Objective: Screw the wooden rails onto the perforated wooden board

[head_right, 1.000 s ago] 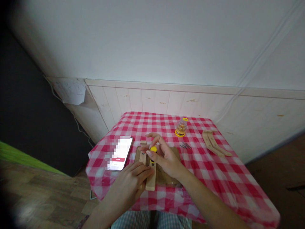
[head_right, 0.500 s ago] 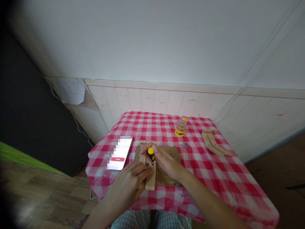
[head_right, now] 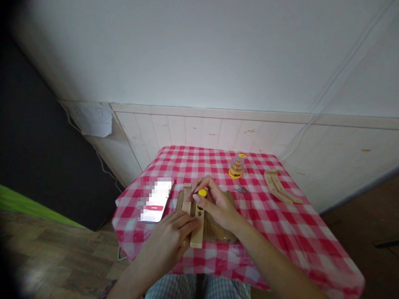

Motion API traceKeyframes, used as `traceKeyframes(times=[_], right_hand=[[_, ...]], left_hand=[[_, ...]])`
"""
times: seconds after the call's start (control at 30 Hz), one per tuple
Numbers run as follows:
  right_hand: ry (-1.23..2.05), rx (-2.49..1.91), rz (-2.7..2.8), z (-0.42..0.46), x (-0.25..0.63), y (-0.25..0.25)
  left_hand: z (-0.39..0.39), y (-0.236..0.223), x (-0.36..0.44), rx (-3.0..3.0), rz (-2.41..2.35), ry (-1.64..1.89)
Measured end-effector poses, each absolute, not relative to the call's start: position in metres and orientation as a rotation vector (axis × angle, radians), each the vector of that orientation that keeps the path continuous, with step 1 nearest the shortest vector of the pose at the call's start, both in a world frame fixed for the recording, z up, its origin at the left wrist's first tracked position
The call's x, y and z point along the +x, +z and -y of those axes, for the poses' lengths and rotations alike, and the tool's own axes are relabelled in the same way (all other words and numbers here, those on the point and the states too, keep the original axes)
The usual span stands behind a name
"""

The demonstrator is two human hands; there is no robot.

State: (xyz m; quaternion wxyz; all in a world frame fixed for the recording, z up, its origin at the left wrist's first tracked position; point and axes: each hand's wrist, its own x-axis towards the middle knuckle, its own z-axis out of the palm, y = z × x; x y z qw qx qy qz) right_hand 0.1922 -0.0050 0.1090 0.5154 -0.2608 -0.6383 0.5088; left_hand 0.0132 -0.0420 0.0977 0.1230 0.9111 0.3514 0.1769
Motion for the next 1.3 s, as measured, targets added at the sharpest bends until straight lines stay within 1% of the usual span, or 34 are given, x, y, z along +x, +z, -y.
traceKeyframes(times=[0.1, 0.2, 0.33, 0.43, 0.53, 0.67, 0.87, 0.97, 1.2, 1.3], right_hand=[[1.299, -0.605, 1.568, 0.007, 0.191, 0.110], [1.295, -0.595, 1.608, 0.008, 0.186, 0.109], [1.397, -0.492, 1.508, 0.007, 0.183, 0.106], [1.456, -0.508, 1.505, 0.006, 0.187, 0.104], [1.390, -0.567, 1.620, 0.006, 0.194, 0.104], [1.218, -0.629, 1.741, 0.008, 0.195, 0.108], [1.150, -0.652, 1.527, 0.005, 0.189, 0.107], [1.222, -0.668, 1.465, 0.004, 0.188, 0.104], [1.408, -0.544, 1.526, 0.005, 0.185, 0.096], [1.486, -0.561, 1.538, 0.005, 0.186, 0.094]], left_hand=[[0.042, 0.096, 0.013, 2.657, -1.015, 0.546], [0.042, 0.095, 0.013, 2.672, -1.032, 0.538], [0.041, 0.098, 0.013, 2.685, -1.030, 0.492], [0.041, 0.099, 0.014, 2.668, -1.034, 0.487], [0.042, 0.100, 0.014, 2.661, -1.034, 0.494], [0.041, 0.099, 0.014, 2.679, -1.045, 0.500], [0.041, 0.096, 0.014, 2.680, -1.038, 0.512], [0.041, 0.095, 0.014, 2.673, -1.037, 0.538], [0.042, 0.098, 0.014, 2.648, -1.033, 0.521], [0.042, 0.099, 0.014, 2.642, -1.034, 0.512]])
